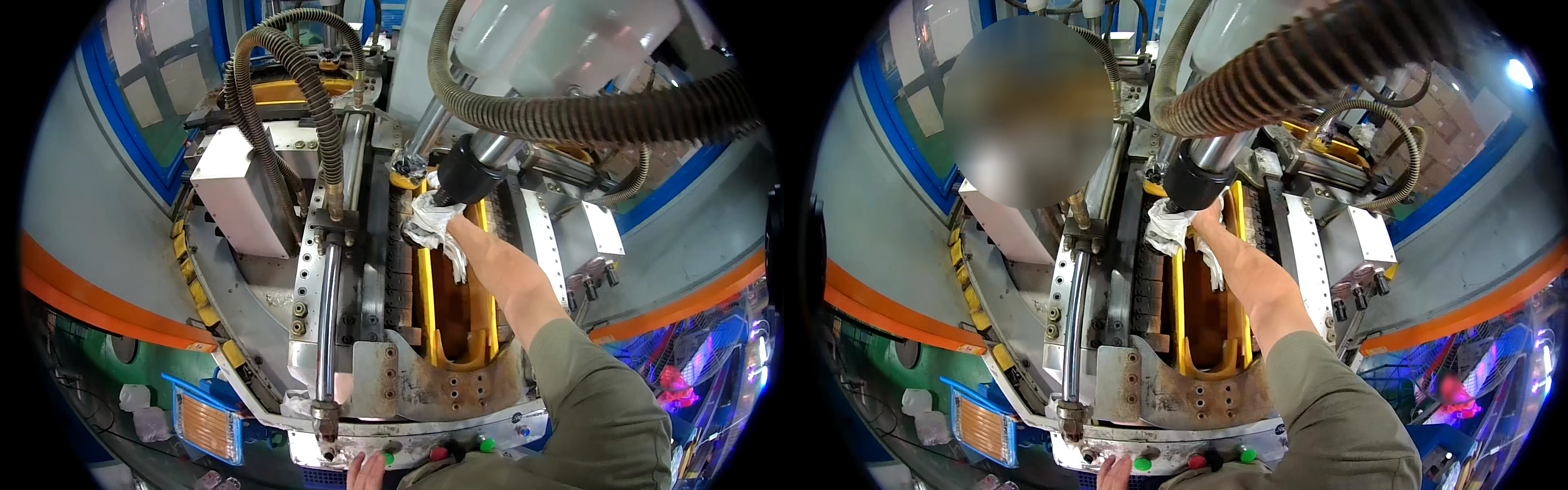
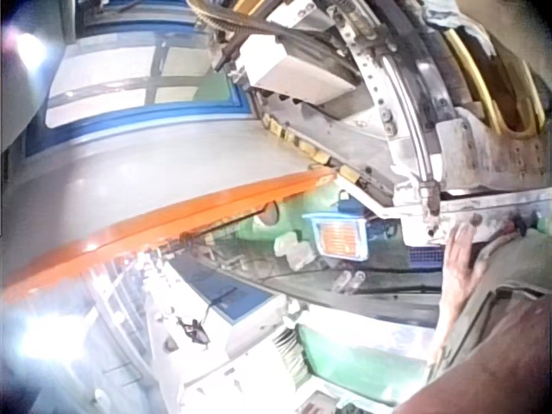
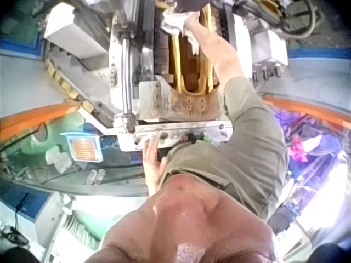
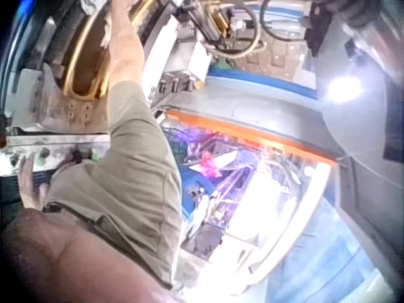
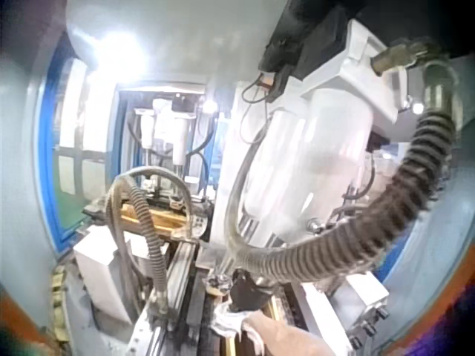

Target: The person uses a white cloth to wipe the interior surfaces of a large industrial machine, focusing on a central yellow metal component. The person repeatedly wipes the same area, adjusting the cloth and hand position to reach different parts of the machine's interior.

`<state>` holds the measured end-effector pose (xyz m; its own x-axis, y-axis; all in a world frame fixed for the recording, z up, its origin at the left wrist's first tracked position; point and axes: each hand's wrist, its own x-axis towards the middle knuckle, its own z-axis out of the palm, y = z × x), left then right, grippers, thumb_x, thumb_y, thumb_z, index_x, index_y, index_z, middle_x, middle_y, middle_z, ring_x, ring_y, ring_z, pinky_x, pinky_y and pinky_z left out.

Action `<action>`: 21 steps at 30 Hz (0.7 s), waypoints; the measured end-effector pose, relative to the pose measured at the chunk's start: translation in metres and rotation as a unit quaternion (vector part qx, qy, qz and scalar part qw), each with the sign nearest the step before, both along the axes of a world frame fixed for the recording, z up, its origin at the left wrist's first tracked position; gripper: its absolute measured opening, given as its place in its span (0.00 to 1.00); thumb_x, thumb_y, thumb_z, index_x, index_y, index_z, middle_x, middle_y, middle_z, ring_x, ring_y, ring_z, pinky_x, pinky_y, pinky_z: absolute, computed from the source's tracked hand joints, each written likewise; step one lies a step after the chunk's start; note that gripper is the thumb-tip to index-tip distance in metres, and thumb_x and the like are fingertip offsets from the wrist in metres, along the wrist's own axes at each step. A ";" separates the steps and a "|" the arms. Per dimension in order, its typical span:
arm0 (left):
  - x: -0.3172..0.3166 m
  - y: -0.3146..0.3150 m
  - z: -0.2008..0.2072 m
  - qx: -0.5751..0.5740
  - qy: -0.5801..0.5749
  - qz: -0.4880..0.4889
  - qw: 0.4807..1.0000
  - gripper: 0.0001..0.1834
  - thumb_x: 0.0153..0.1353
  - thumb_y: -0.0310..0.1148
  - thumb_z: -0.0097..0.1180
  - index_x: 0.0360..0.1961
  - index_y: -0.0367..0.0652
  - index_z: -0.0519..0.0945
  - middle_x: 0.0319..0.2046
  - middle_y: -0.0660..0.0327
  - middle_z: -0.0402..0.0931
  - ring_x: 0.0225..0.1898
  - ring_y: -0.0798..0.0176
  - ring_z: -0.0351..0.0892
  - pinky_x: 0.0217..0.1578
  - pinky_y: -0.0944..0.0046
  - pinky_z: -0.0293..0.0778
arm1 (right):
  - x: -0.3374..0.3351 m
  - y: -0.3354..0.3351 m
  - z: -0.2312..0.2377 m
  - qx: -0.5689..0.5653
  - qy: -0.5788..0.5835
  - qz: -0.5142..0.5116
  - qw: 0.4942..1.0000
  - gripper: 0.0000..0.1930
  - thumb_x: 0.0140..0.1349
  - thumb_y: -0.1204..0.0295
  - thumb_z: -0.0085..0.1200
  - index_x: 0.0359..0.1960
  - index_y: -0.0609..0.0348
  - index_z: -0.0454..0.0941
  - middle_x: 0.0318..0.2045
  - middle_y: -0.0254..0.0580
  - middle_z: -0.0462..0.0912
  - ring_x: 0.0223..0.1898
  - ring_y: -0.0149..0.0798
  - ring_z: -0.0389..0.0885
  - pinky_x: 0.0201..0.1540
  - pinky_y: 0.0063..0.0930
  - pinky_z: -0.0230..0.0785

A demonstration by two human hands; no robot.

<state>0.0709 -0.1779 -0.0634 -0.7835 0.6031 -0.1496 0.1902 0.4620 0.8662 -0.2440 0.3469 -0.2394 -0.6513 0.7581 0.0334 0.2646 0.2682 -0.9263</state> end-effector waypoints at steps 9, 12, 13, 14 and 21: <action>0.012 0.001 0.027 0.001 0.057 0.002 0.998 0.39 0.51 0.39 0.59 0.64 0.36 0.61 0.60 0.43 0.64 0.63 0.38 0.57 0.63 0.47 0.55 | 0.077 -0.005 0.125 -0.050 -0.001 0.135 0.990 0.12 0.50 0.78 0.50 0.37 0.68 0.79 0.32 0.45 0.82 0.35 0.39 0.81 0.35 0.32 0.71; 0.018 -0.002 0.028 0.004 0.069 -0.011 0.998 0.40 0.51 0.41 0.59 0.64 0.36 0.61 0.59 0.45 0.66 0.63 0.38 0.57 0.63 0.47 0.55 | 0.124 -0.021 0.178 -0.264 0.121 0.167 0.942 0.13 0.53 0.85 0.50 0.41 0.64 0.78 0.36 0.40 0.82 0.40 0.39 0.81 0.42 0.34 0.75; 0.020 -0.003 0.028 0.006 0.067 -0.015 0.998 0.41 0.51 0.42 0.59 0.64 0.37 0.60 0.59 0.45 0.67 0.63 0.38 0.57 0.63 0.47 0.55 | 0.140 -0.032 0.194 -0.307 0.123 0.154 0.931 0.15 0.54 0.85 0.50 0.44 0.63 0.77 0.39 0.40 0.81 0.42 0.40 0.81 0.44 0.36 0.75; 0.021 -0.005 0.028 0.008 0.069 -0.022 0.997 0.41 0.51 0.42 0.59 0.64 0.37 0.60 0.59 0.45 0.67 0.63 0.38 0.57 0.63 0.47 0.55 | 0.156 -0.042 0.212 -0.348 0.126 0.142 0.918 0.16 0.55 0.85 0.51 0.46 0.63 0.75 0.42 0.41 0.81 0.44 0.41 0.81 0.47 0.37 0.75; 0.022 -0.013 0.029 -0.024 0.141 -0.103 0.984 0.41 0.52 0.43 0.57 0.65 0.36 0.59 0.60 0.44 0.65 0.63 0.36 0.57 0.63 0.46 0.54 | 0.252 -0.065 0.245 -0.344 0.240 0.208 0.884 0.21 0.55 0.86 0.51 0.52 0.61 0.73 0.50 0.41 0.77 0.54 0.41 0.75 0.58 0.39 0.67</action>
